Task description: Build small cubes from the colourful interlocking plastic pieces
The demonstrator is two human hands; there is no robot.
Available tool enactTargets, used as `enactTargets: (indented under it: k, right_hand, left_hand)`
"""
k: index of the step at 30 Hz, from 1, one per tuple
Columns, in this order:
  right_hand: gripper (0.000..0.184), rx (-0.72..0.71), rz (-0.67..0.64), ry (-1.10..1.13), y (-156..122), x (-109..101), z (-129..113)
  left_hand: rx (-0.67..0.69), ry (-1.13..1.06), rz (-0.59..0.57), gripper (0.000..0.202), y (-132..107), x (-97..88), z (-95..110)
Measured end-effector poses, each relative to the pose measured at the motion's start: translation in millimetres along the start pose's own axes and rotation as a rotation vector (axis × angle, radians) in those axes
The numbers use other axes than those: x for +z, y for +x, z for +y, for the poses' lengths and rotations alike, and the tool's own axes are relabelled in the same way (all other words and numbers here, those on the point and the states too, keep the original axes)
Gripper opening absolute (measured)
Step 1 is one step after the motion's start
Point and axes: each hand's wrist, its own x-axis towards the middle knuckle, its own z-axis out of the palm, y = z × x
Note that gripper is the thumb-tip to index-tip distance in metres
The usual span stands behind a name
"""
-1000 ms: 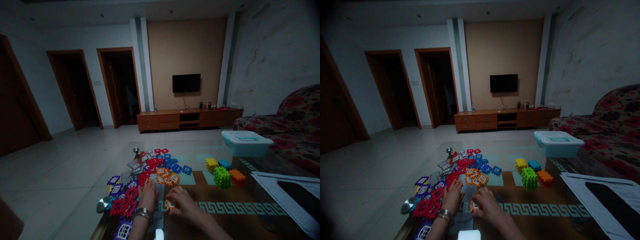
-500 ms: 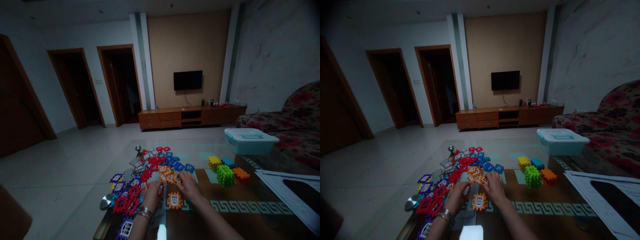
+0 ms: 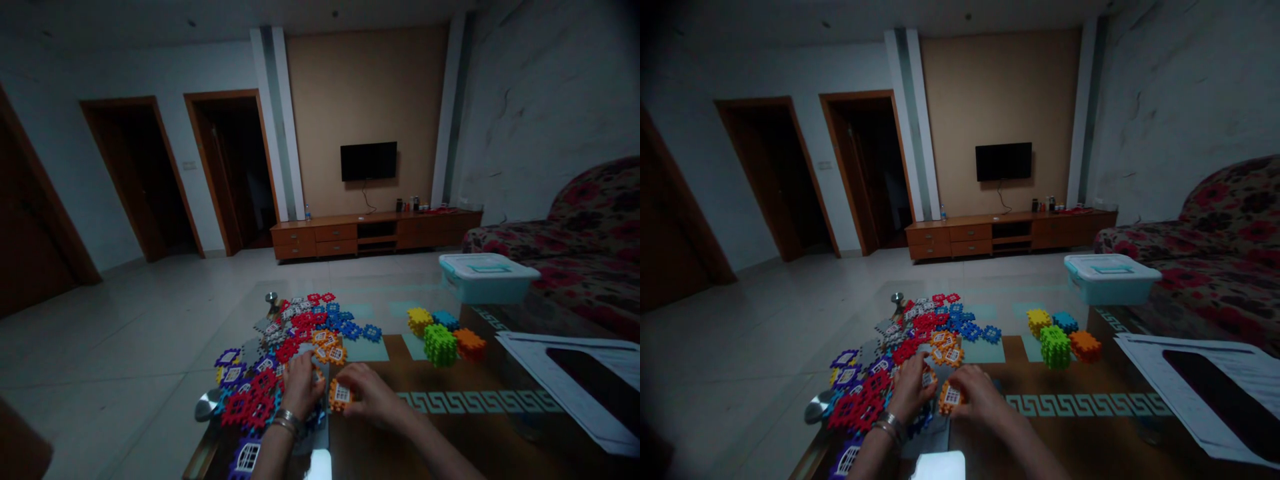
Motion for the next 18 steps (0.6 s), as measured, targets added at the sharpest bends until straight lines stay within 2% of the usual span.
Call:
enactTargets:
  k: [4,9,12,15,18]
  right_hand:
    - [0.033,0.034,0.118,0.081,7.1,1.6,15.0]
    - [0.037,0.165,0.235,-0.073,32.1,7.6,32.8]
    - [0.044,0.222,0.239,-0.126,50.4,11.7,32.9]
    - [0.048,0.22,0.223,-0.157,60.3,13.1,26.7]
    - [0.045,0.204,0.199,-0.231,60.4,11.4,19.9]
  left_hand:
    - [0.026,0.017,-0.015,0.053,1.1,0.4,-4.9]
    - [0.011,0.021,-0.036,0.047,7.5,4.9,-11.4]
    - [-0.003,0.011,-0.011,0.052,9.5,8.5,-12.0]
    - [-0.002,-0.008,0.029,0.053,10.0,12.5,-14.1]
    - [0.044,-0.124,0.152,0.053,12.7,17.1,-22.0]
